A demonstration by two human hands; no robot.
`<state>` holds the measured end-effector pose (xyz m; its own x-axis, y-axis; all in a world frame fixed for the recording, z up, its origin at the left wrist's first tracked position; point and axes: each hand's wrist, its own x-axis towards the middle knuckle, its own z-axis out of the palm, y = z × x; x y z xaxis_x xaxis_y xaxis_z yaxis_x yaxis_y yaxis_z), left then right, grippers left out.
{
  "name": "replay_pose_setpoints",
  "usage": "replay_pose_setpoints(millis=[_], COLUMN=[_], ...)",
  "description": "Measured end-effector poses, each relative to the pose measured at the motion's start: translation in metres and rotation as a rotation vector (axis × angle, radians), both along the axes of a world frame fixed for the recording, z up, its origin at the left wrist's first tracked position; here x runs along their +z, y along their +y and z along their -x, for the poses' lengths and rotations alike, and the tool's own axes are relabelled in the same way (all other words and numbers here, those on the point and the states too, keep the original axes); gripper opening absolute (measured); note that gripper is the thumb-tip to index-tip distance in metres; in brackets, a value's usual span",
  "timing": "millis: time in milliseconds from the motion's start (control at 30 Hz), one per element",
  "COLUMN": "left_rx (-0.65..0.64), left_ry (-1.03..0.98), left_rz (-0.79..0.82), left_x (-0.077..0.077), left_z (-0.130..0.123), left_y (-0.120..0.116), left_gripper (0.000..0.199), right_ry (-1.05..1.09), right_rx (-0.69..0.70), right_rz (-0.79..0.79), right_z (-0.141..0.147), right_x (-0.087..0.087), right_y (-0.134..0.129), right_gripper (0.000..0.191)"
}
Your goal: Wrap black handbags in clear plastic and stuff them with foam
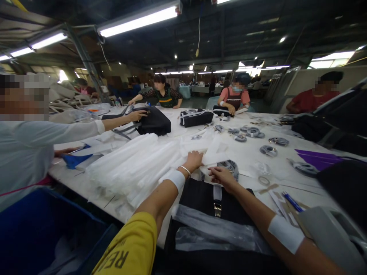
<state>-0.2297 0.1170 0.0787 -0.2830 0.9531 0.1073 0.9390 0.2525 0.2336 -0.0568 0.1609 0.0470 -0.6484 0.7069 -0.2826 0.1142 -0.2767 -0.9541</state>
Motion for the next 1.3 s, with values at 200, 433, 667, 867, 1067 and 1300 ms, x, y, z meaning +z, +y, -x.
replay_pose_setpoints(millis=[200,433,667,867,1067,1300], left_rx=[-0.106,-0.199,0.224,0.270,0.274,0.149], left_ry=[-0.150,-0.527,-0.496,-0.672,-0.685,-0.511], left_rz=[-0.049,-0.246,-0.136,-0.108,-0.383,-0.444], left_x=[0.026,0.047,-0.017,-0.038,-0.029,-0.023], left_z=[0.008,-0.006,-0.034,-0.059,-0.079,-0.101], left_y=[-0.007,-0.083,-0.190,-0.208,-0.209,-0.216], left_gripper=[0.029,0.034,0.039,0.046,0.033,0.033], right_ry=[0.097,0.143,0.040,0.030,-0.003,-0.254], right_rx=[-0.020,-0.062,0.273,0.494,0.528,0.917], right_rz=[-0.126,-0.374,-0.552,-0.389,-0.356,-0.311], right_z=[0.002,0.012,0.029,0.046,0.063,0.063], right_x=[0.009,0.044,0.054,0.045,0.052,0.076], right_y=[-0.005,-0.008,-0.009,-0.007,0.013,0.021], right_gripper=[0.038,0.036,0.041,0.046,0.045,0.041])
